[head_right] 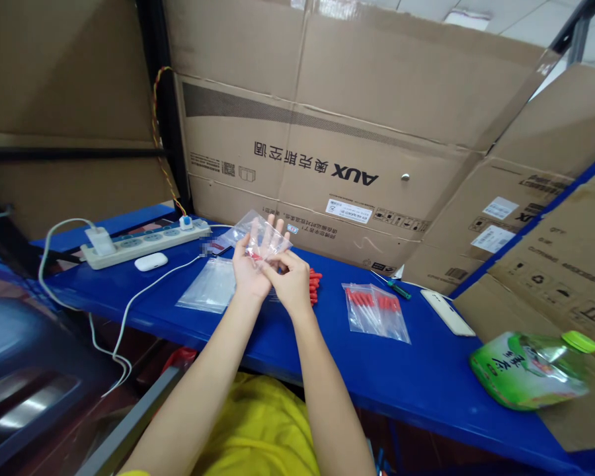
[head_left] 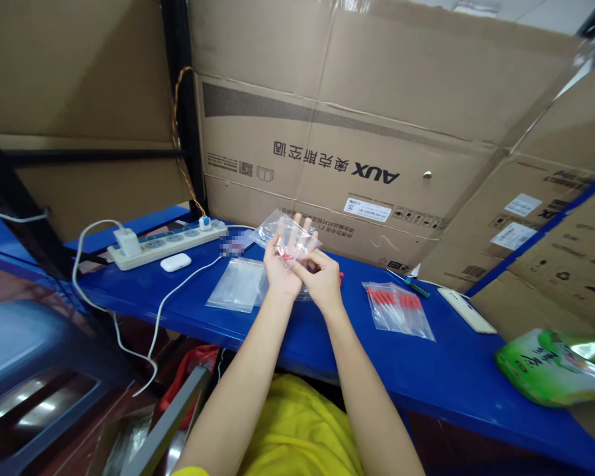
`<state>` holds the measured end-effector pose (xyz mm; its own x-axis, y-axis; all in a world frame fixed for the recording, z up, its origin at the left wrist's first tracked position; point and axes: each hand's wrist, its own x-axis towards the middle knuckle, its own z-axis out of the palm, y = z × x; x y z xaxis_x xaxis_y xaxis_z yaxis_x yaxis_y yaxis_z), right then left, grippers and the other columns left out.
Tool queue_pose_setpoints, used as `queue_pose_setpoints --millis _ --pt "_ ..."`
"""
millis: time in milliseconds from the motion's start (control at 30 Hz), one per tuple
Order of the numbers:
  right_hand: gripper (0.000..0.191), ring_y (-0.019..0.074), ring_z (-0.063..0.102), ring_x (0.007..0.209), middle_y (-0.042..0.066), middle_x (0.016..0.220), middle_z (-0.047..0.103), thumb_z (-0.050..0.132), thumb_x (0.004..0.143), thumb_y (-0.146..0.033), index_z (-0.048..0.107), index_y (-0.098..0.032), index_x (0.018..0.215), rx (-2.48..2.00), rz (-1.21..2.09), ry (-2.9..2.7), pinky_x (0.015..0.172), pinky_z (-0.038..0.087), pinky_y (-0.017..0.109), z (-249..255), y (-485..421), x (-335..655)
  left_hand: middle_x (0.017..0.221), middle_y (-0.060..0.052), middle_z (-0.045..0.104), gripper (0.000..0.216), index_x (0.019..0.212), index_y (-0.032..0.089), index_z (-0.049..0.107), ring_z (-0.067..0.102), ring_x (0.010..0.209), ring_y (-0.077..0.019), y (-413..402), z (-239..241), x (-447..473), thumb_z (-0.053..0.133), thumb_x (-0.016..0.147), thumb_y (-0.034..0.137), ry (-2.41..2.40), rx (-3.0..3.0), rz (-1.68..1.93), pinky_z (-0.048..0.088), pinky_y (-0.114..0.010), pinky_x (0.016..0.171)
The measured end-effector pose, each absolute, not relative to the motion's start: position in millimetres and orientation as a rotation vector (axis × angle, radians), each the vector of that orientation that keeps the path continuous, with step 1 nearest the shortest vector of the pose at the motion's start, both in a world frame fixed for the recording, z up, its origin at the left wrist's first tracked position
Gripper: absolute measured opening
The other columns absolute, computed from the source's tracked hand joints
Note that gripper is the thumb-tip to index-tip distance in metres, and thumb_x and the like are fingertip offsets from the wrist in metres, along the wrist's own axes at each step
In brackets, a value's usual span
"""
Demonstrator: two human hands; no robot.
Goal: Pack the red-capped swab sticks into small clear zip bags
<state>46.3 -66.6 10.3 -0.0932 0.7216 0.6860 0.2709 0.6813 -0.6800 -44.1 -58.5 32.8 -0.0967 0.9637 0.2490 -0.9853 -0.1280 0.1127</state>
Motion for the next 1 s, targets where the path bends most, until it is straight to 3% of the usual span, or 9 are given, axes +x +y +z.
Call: queue_pose_setpoints --millis 167,400,567,733,867,1000 --pt "0.016 0.0129 0.041 0.062 -0.002 0.068 0.052 0.076 0.085 -0.034 0.076 -0.02 0.077 -0.803 0.408 -1.67 0.059 0.035 0.027 12.2 -68.7 45.5 0.159 -0.004 0.059 0.041 0.14 0.029 0.063 0.055 0.148 -0.0264 -60.7 35.6 -44.3 0.045 0.103 0.031 -0.039 0.281 1.672 0.047 -0.047 0.122" --pt "0.011 0.0126 0.04 0.061 -0.004 0.067 0.05 0.074 0.088 -0.029 0.077 -0.02 0.082 -0.822 0.22 -1.668 0.059 0.034 0.027 11.8 -73.0 43.6 0.156 -0.006 0.062 0.047 0.147 0.03 0.056 0.054 0.149 -0.027 -61.2 34.5 -45.5 0.048 0.101 0.029 -0.021 0.266 1.665 0.044 -0.052 0.124" --pt "0.015 0.013 0.042 0.063 -0.003 0.068 0.049 0.074 0.089 -0.031 0.077 -0.019 0.08 -0.822 0.279 -1.704 0.06 0.035 0.027 8.9 -67.7 44.9 0.153 -0.006 0.065 0.039 0.139 0.029 0.06 0.058 0.146 -0.0295 -59.3 33.6 -44.8 0.049 0.101 0.029 -0.004 0.239 1.648 0.048 -0.052 0.121" --pt "0.013 0.0133 0.043 0.064 -0.003 0.07 0.051 0.075 0.089 -0.032 0.081 -0.02 0.088 -0.844 0.339 -1.725 0.06 0.035 0.027 5.9 -63.7 47.5 0.15 -0.007 0.066 0.038 0.134 0.029 0.063 0.058 0.146 -0.0312 -58.6 33.8 -44.5 0.052 0.098 0.027 -0.002 0.226 1.652 0.048 -0.056 0.121" --pt "0.017 0.0136 0.045 0.064 -0.003 0.069 0.052 0.073 0.089 -0.035 0.082 -0.021 0.091 -0.864 0.365 -1.741 0.061 0.037 0.027 6.5 -63.7 47.1 0.152 -0.007 0.065 0.034 0.128 0.027 0.065 0.059 0.145 -0.0283 -58.2 34.7 -46.8 0.05 0.098 0.025 -0.005 0.206 1.674 0.049 -0.05 0.121" --pt "0.027 0.0139 0.049 0.062 -0.001 0.072 0.061 0.072 0.091 -0.04 0.083 -0.021 0.106 -0.859 0.428 -1.752 0.061 0.041 0.027 11.9 -61.3 67.2 0.149 -0.006 0.066 0.036 0.13 0.028 0.064 0.06 0.143 -0.027 -57.4 33.4 -50.4 0.052 0.096 0.021 -0.015 0.168 1.702 0.051 -0.049 0.119"
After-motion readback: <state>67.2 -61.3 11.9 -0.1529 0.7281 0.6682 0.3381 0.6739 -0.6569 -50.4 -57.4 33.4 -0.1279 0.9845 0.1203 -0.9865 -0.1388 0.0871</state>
